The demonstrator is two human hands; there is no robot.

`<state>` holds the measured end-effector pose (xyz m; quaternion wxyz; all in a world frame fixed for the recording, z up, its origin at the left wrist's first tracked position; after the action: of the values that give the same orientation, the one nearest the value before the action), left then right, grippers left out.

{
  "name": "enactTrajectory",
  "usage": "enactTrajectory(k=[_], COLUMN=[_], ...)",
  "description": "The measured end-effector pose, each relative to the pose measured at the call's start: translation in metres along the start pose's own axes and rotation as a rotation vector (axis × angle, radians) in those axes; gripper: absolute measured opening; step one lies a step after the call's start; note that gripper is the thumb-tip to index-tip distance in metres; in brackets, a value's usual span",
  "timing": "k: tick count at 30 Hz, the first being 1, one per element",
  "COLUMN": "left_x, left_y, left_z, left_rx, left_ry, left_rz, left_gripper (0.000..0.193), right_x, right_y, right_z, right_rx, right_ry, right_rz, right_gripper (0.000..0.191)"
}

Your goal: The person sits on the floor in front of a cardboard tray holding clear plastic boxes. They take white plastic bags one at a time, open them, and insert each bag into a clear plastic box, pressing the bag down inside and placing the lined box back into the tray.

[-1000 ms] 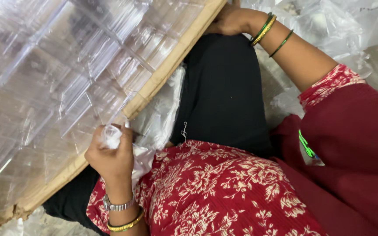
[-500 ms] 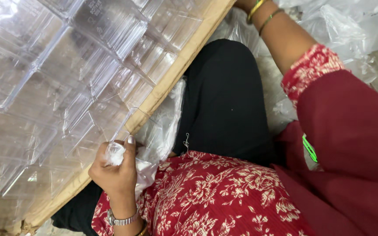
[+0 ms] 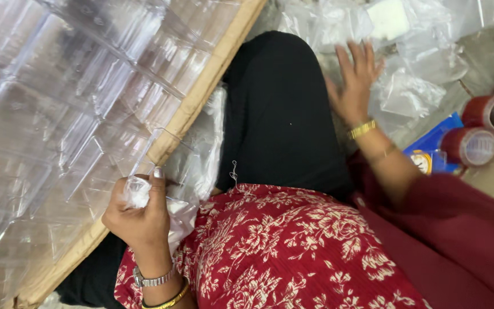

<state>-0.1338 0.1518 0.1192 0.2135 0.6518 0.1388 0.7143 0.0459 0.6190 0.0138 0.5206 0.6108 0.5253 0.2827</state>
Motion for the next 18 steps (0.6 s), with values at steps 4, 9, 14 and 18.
enactTrajectory(k=[4,9,14,18], left_x=[-0.004,-0.004,0.000,0.007], left_y=[-0.002,-0.001,-0.003,-0.007], left_z=[0.003,0.006,0.003,-0.003], left_rx=[0.001,0.012,0.035,0.055], left_ry=[-0.021,-0.052,-0.004,0.017], left_rz=[-0.003,-0.037,-0.089,-0.143], left_gripper=[0.021,0.024,0.020,0.018], right_x=[0.008,0.030,0.043,0.057], right_y=[-0.019,-0.047,-0.076,-0.079], right_z=[0.094,0.065,-0.031,-0.112], right_rx=[-0.320,-0.078,0.114,0.023], right_ry=[-0.164,-0.217,-0.227,-0.357], right_rz=[0.314,0.064,0.003,0.047], right_gripper=[0.102,0.094,0.098,0.117])
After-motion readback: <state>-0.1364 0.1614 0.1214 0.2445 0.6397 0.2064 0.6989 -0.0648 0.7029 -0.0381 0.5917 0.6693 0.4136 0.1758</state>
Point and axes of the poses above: each hand's wrist, its own z-axis away from the middle knuckle, its own y-axis out of the back of the hand, x = y × z, the point moved 10 cm from there along -z, towards the middle knuckle, and after that the axes turned 12 degrees about y, right-handed, at the moved point
